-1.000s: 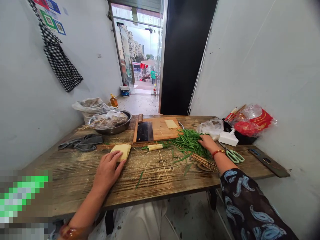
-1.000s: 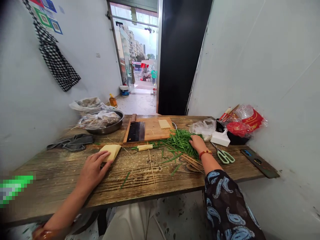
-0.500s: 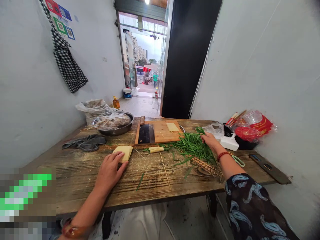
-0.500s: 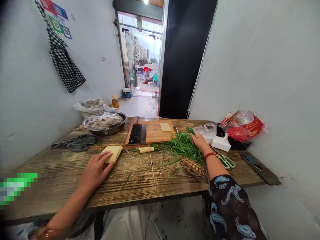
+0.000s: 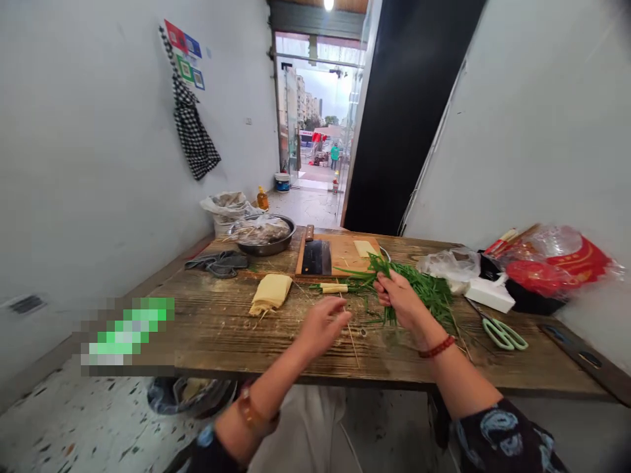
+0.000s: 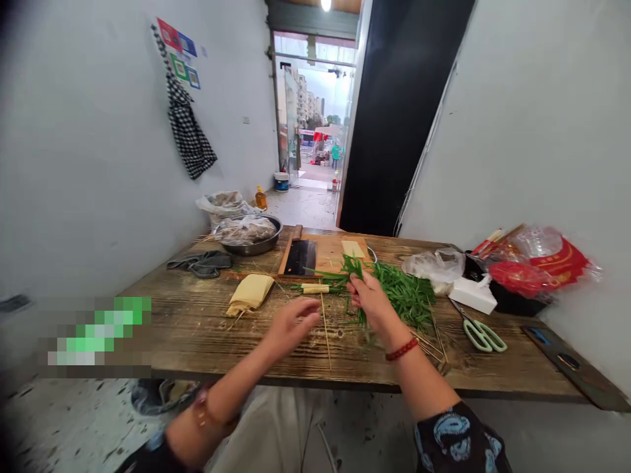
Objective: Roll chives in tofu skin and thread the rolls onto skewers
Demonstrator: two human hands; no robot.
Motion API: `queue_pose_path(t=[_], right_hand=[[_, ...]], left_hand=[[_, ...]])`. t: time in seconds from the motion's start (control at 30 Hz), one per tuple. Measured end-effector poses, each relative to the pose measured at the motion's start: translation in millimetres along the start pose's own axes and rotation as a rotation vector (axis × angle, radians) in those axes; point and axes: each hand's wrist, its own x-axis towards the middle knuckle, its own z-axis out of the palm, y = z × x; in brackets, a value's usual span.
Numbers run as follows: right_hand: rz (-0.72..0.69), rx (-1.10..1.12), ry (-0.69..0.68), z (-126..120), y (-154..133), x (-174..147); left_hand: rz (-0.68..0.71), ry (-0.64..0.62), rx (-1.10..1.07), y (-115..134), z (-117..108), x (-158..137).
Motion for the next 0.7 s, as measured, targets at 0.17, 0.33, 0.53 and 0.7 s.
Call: queue_pose_path(t=[0.17, 0.33, 0.53, 0.7], right_hand=[[-0.383, -0.664, -0.005, 34.7, 19.3, -8.4], [-0.478, -0.923, -0.059, 41.7, 28.5, -12.7], [-0.486, -0.801, -0.133, 37.5, 20.9, -23.3], [-0.344, -0.747, -0.129, 28.2, 25.3, -28.1]], left_hand=[[-0.247, 0.06, -0.743, 16.2, 55.5, 27.9], [-0.398, 0.199, -1.06, 12.0, 64.4, 42.2], [-0.43, 0.406, -1.213, 3.9, 47.0, 65.2], [-0.464, 0.455, -1.298, 2.9, 26.8, 71.9]])
